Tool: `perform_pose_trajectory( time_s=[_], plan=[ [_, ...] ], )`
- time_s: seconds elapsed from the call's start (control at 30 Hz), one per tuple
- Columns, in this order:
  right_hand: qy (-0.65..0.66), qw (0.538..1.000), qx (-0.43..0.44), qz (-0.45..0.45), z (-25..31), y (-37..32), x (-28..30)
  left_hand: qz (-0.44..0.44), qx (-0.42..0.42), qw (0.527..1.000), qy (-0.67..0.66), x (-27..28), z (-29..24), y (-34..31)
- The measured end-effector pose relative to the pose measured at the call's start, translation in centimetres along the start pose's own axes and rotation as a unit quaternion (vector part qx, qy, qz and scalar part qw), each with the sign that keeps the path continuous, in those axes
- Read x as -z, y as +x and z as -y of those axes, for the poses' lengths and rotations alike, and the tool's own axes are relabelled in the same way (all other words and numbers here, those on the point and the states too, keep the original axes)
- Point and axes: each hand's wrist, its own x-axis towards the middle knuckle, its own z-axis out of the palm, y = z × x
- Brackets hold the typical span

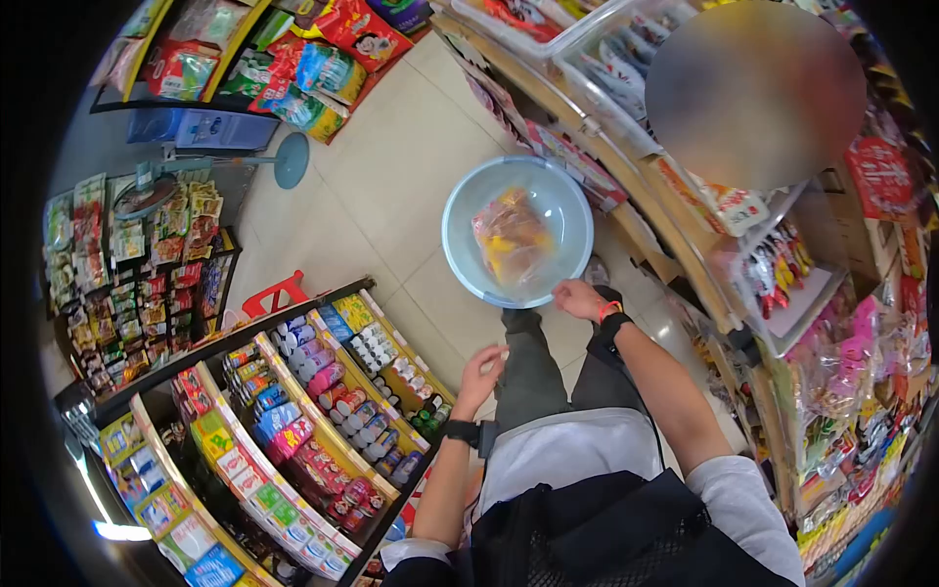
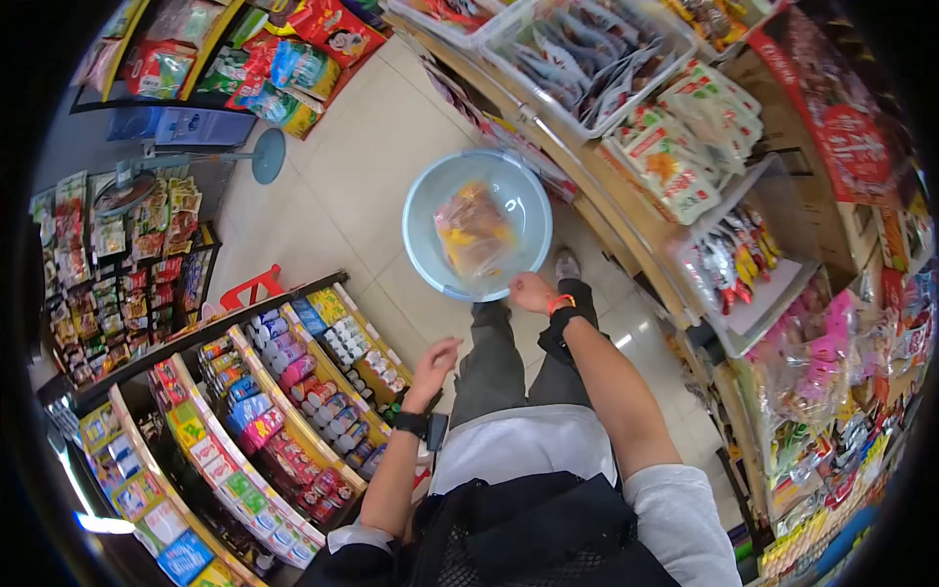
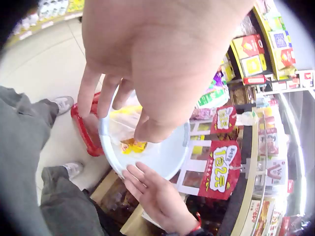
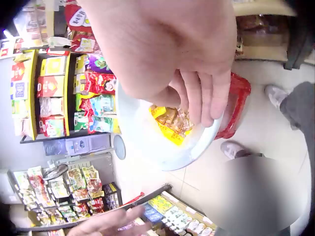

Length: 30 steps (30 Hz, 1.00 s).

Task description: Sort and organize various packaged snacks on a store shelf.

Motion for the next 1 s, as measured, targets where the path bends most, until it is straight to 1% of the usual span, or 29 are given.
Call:
perform_pose_trajectory(
  time_s=[0.03, 0.07, 0.1, 0.17, 0.2, 0.27, 0.3, 0.33, 0.37, 0.4, 0.47, 0.57, 0.63, 0.77, 0.83, 0.9, 0.97, 1.0],
  plan=[
    [-0.033, 0.999, 0.018, -0.034, -0.3, 0.9, -1.3, -0.001, -0.044, 0.998, 0.034, 0.0, -1.8, 1.8],
    [-0.049, 0.994, 0.007, -0.092, 0.5, 1.4, -2.3, 0.018, -0.053, 0.998, 0.041, 0.1, -2.8, 3.8],
    [-0.09, 0.989, -0.001, -0.116, 0.6, 2.3, -3.3, 0.033, -0.059, 0.997, 0.043, -0.1, -3.4, 5.6],
    [-0.17, 0.972, -0.013, -0.16, -0.2, 4.5, -4.7, 0.085, -0.012, 0.995, 0.049, -0.9, -4.4, 9.3],
    [-0.142, 0.978, 0.016, -0.15, -0.2, 5.2, -5.3, 0.115, 0.016, 0.992, 0.057, -1.1, -4.2, 10.1],
    [-0.162, 0.974, 0.041, -0.155, -1.3, 7.2, -6.4, 0.09, -0.025, 0.996, 0.014, -1.6, -2.8, 12.1],
    [-0.169, 0.971, 0.049, -0.16, -1.7, 7.6, -7.0, 0.081, -0.041, 0.996, -0.006, -1.7, -2.1, 12.5],
    [-0.234, 0.968, 0.026, -0.086, -1.8, 7.9, -6.8, 0.083, -0.051, 0.995, -0.035, -1.6, -1.6, 12.5],
    [-0.236, 0.961, 0.023, -0.144, -1.7, 8.2, -7.3, 0.103, -0.038, 0.993, -0.05, -1.3, -1.4, 12.4],
    [-0.245, 0.955, 0.017, -0.166, -1.7, 8.7, -7.8, 0.119, -0.025, 0.99, -0.065, -0.8, -1.8, 11.9],
    [-0.25, 0.95, 0.01, -0.185, -2.1, 10.3, -8.7, 0.146, -0.003, 0.984, -0.097, 0.3, -3.1, 11.3],
    [-0.251, 0.947, -0.007, -0.202, -2.7, 11.6, -10.0, 0.18, -0.009, 0.979, -0.094, 1.4, -3.2, 11.0],
    [-0.249, 0.945, -0.015, -0.214, -3.1, 11.8, -10.5, 0.176, -0.001, 0.98, -0.097, 1.7, -3.4, 10.7],
    [-0.194, 0.953, -0.02, -0.23, -3.2, 11.3, -10.8, 0.171, 0.012, 0.979, -0.112, 2.2, -3.0, 10.7],
    [-0.139, 0.963, -0.021, -0.23, -3.5, 10.6, -10.6, 0.16, 0.005, 0.98, -0.121, 2.1, -2.5, 10.9],
    [-0.006, 0.975, -0.036, -0.218, -4.0, 9.8, -9.7, 0.138, -0.005, 0.981, -0.134, 2.1, -2.4, 11.0],
    [0.139, 0.969, -0.05, -0.199, -4.4, 8.7, -9.0, 0.134, -0.006, 0.98, -0.145, 2.1, -2.6, 11.2],
    [0.209, 0.959, -0.054, -0.185, -4.3, 8.3, -8.6, 0.136, -0.002, 0.98, -0.148, 2.1, -3.0, 11.2]
  ],
)
